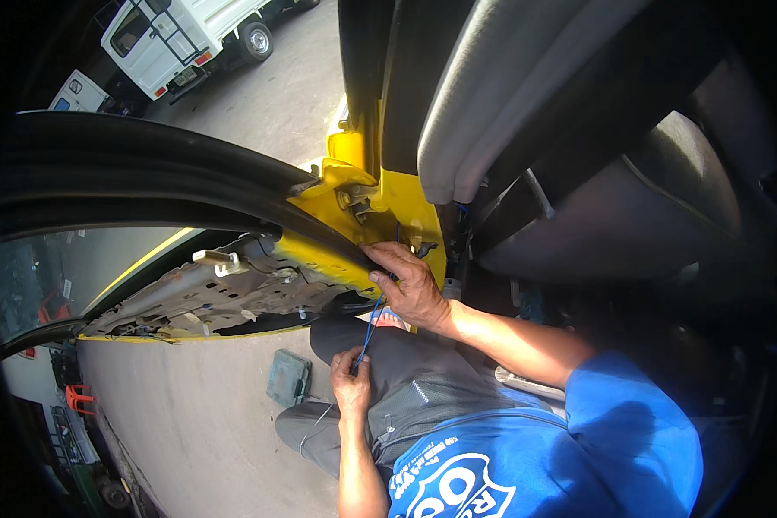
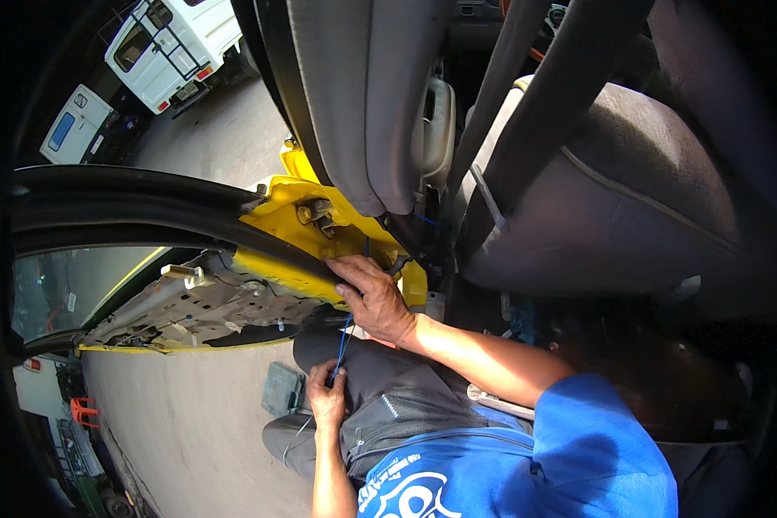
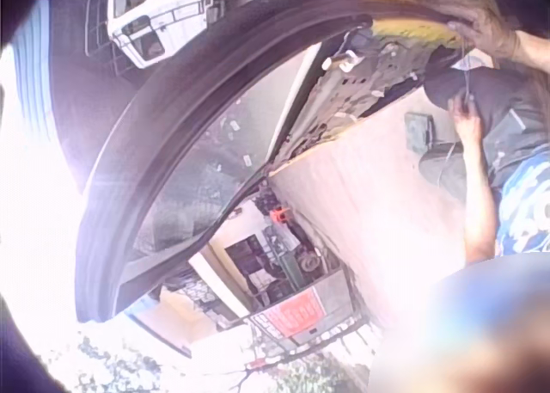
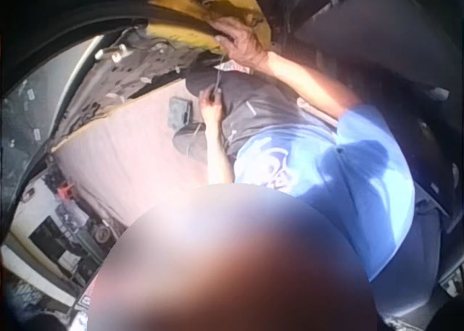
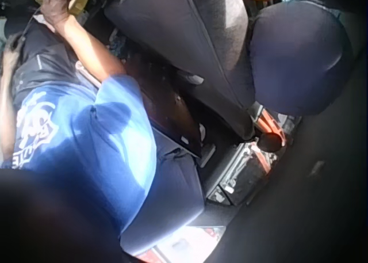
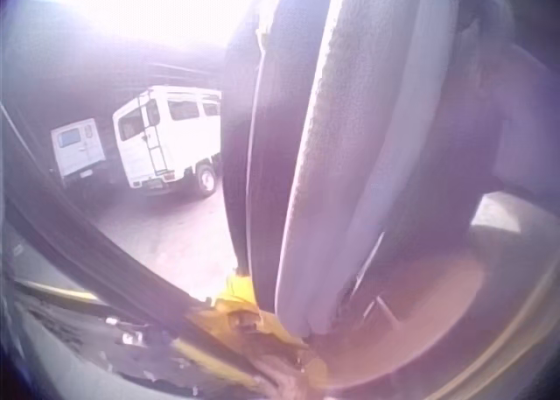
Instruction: The person routes a blue wire through the door jamb of a yellow car, pulling it from the interior toward the door frame and then tucking it into the door cavity.
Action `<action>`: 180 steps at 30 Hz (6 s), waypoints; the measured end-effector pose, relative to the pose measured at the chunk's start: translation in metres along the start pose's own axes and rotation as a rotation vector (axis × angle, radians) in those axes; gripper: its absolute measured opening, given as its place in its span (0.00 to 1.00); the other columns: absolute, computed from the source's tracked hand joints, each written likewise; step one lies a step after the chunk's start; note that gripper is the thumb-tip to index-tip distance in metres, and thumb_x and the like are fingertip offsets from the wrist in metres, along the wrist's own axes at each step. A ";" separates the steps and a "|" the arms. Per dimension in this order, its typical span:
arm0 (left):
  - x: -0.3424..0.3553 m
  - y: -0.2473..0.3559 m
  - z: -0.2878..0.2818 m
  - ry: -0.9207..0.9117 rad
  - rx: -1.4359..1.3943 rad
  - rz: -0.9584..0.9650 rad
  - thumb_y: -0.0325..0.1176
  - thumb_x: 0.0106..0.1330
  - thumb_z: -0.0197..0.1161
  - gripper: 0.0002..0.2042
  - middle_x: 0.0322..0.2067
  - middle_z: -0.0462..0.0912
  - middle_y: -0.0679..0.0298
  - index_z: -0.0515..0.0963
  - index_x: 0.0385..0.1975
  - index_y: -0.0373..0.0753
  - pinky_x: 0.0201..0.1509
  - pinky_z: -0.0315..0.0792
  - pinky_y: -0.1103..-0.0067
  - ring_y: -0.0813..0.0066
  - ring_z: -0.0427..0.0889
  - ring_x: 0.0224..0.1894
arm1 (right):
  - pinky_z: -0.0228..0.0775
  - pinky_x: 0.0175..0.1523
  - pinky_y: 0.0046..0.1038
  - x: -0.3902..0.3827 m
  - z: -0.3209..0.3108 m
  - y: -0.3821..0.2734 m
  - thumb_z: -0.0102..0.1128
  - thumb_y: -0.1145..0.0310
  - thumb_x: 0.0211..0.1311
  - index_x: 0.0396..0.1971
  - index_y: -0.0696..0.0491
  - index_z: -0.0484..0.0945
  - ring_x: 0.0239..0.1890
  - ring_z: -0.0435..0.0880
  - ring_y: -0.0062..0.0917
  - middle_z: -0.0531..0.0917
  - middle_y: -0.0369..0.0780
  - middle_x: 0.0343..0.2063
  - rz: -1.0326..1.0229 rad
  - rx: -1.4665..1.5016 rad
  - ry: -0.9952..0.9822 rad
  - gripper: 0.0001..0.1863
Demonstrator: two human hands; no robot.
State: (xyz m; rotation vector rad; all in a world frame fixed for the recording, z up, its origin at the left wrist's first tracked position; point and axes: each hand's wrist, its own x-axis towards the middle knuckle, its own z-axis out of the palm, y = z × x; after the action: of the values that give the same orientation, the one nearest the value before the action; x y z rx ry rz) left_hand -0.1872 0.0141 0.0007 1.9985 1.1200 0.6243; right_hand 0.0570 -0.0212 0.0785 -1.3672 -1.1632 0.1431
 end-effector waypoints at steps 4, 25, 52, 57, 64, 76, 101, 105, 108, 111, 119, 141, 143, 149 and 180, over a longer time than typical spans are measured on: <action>0.005 0.001 -0.002 -0.042 -0.039 -0.049 0.26 0.66 0.70 0.10 0.38 0.79 0.61 0.85 0.46 0.33 0.50 0.73 0.75 0.70 0.78 0.40 | 0.72 0.63 0.39 0.000 0.001 0.001 0.62 0.78 0.61 0.61 0.60 0.78 0.56 0.80 0.46 0.81 0.49 0.53 -0.008 0.003 0.027 0.26; -0.002 0.034 -0.022 -0.104 0.075 0.121 0.35 0.69 0.68 0.12 0.43 0.85 0.53 0.84 0.45 0.32 0.56 0.74 0.67 0.53 0.83 0.49 | 0.75 0.61 0.35 -0.006 -0.021 0.008 0.59 0.78 0.62 0.64 0.61 0.74 0.55 0.84 0.42 0.82 0.53 0.52 -0.017 -0.144 -0.095 0.28; 0.083 0.210 -0.054 0.229 -0.005 0.512 0.31 0.73 0.65 0.08 0.29 0.84 0.50 0.82 0.40 0.31 0.37 0.75 0.69 0.56 0.83 0.30 | 0.79 0.48 0.35 0.046 0.016 -0.011 0.67 0.77 0.64 0.47 0.60 0.84 0.43 0.89 0.42 0.87 0.49 0.40 -0.042 -0.155 0.332 0.12; 0.092 0.208 -0.045 0.236 -0.007 0.542 0.30 0.73 0.66 0.08 0.33 0.86 0.49 0.83 0.43 0.32 0.42 0.78 0.69 0.54 0.87 0.35 | 0.78 0.43 0.36 0.049 0.018 -0.011 0.66 0.76 0.64 0.42 0.60 0.85 0.38 0.88 0.42 0.87 0.48 0.35 0.038 -0.166 0.350 0.07; 0.088 0.204 -0.052 0.234 0.024 0.500 0.33 0.73 0.64 0.07 0.34 0.86 0.51 0.83 0.42 0.36 0.42 0.78 0.63 0.48 0.86 0.37 | 0.77 0.40 0.36 0.054 0.025 -0.008 0.66 0.74 0.66 0.38 0.60 0.85 0.33 0.88 0.41 0.87 0.49 0.30 0.005 -0.206 0.410 0.05; 0.091 0.193 -0.054 0.338 -0.020 0.512 0.31 0.72 0.65 0.07 0.29 0.83 0.50 0.82 0.37 0.33 0.38 0.76 0.64 0.48 0.83 0.32 | 0.65 0.73 0.38 -0.001 0.037 -0.029 0.45 0.79 0.69 0.70 0.63 0.68 0.70 0.74 0.49 0.75 0.56 0.66 0.067 -0.079 0.237 0.28; 0.053 0.161 -0.074 -0.012 0.026 0.100 0.32 0.75 0.66 0.10 0.31 0.87 0.55 0.84 0.45 0.30 0.39 0.76 0.73 0.74 0.81 0.32 | 0.75 0.50 0.40 -0.009 0.011 -0.066 0.65 0.79 0.53 0.58 0.48 0.81 0.45 0.82 0.42 0.79 0.44 0.40 -0.284 -0.117 -0.017 0.29; 0.052 0.154 -0.080 -0.050 -0.126 0.072 0.34 0.75 0.67 0.12 0.30 0.84 0.67 0.83 0.49 0.31 0.38 0.75 0.81 0.83 0.78 0.33 | 0.76 0.53 0.39 -0.004 0.012 -0.068 0.67 0.77 0.54 0.50 0.52 0.84 0.46 0.83 0.41 0.81 0.43 0.41 -0.225 -0.071 0.005 0.20; 0.046 0.140 -0.078 -0.067 -0.156 0.156 0.33 0.74 0.68 0.13 0.31 0.84 0.67 0.82 0.51 0.32 0.39 0.76 0.80 0.82 0.78 0.33 | 0.77 0.52 0.39 -0.005 0.010 -0.071 0.67 0.76 0.55 0.47 0.53 0.84 0.45 0.84 0.40 0.82 0.43 0.40 -0.176 -0.042 0.016 0.17; 0.031 0.113 -0.076 -0.070 -0.112 0.040 0.30 0.74 0.67 0.09 0.32 0.85 0.66 0.84 0.48 0.32 0.40 0.77 0.79 0.81 0.79 0.33 | 0.76 0.51 0.38 -0.005 0.009 -0.073 0.68 0.75 0.58 0.46 0.53 0.85 0.44 0.84 0.38 0.82 0.42 0.37 -0.158 -0.034 0.069 0.15; -0.029 0.029 -0.092 -0.090 -0.021 -0.163 0.34 0.75 0.65 0.11 0.29 0.85 0.64 0.85 0.44 0.32 0.42 0.77 0.77 0.78 0.83 0.34 | 0.78 0.47 0.37 -0.003 0.012 -0.068 0.71 0.77 0.55 0.47 0.51 0.87 0.41 0.83 0.36 0.83 0.41 0.35 -0.193 -0.059 0.081 0.18; -0.084 -0.087 -0.081 0.065 0.187 -0.174 0.41 0.75 0.60 0.15 0.33 0.81 0.45 0.79 0.36 0.33 0.43 0.73 0.60 0.40 0.80 0.40 | 0.77 0.42 0.33 0.000 0.019 -0.062 0.67 0.79 0.61 0.45 0.55 0.88 0.35 0.86 0.37 0.83 0.44 0.32 -0.049 -0.249 -0.092 0.13; -0.087 -0.089 -0.085 0.094 0.128 -0.179 0.38 0.74 0.62 0.13 0.32 0.80 0.47 0.78 0.36 0.32 0.42 0.72 0.61 0.45 0.80 0.37 | 0.77 0.41 0.31 0.004 0.019 -0.062 0.66 0.80 0.62 0.45 0.55 0.88 0.34 0.86 0.35 0.83 0.43 0.32 -0.062 -0.273 -0.083 0.13; -0.085 -0.085 -0.106 0.147 0.035 -0.021 0.33 0.73 0.63 0.09 0.35 0.79 0.50 0.79 0.40 0.31 0.45 0.74 0.63 0.49 0.80 0.39 | 0.73 0.40 0.26 0.013 0.010 -0.074 0.66 0.82 0.63 0.46 0.58 0.87 0.32 0.82 0.28 0.81 0.41 0.30 -0.165 -0.345 -0.109 0.12; -0.112 -0.293 -0.471 0.013 0.649 -0.586 0.36 0.66 0.70 0.12 0.49 0.88 0.53 0.87 0.44 0.37 0.57 0.79 0.63 0.53 0.85 0.54 | 0.76 0.46 0.25 0.032 0.006 -0.066 0.65 0.76 0.70 0.46 0.62 0.86 0.38 0.86 0.23 0.89 0.42 0.36 -0.137 -0.473 -0.190 0.09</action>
State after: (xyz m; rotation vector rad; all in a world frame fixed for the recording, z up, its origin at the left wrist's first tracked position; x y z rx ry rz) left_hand -0.7229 0.1910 0.0447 1.9970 1.9904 -0.0515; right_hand 0.0337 -0.0142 0.1476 -1.7052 -1.5102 -0.1120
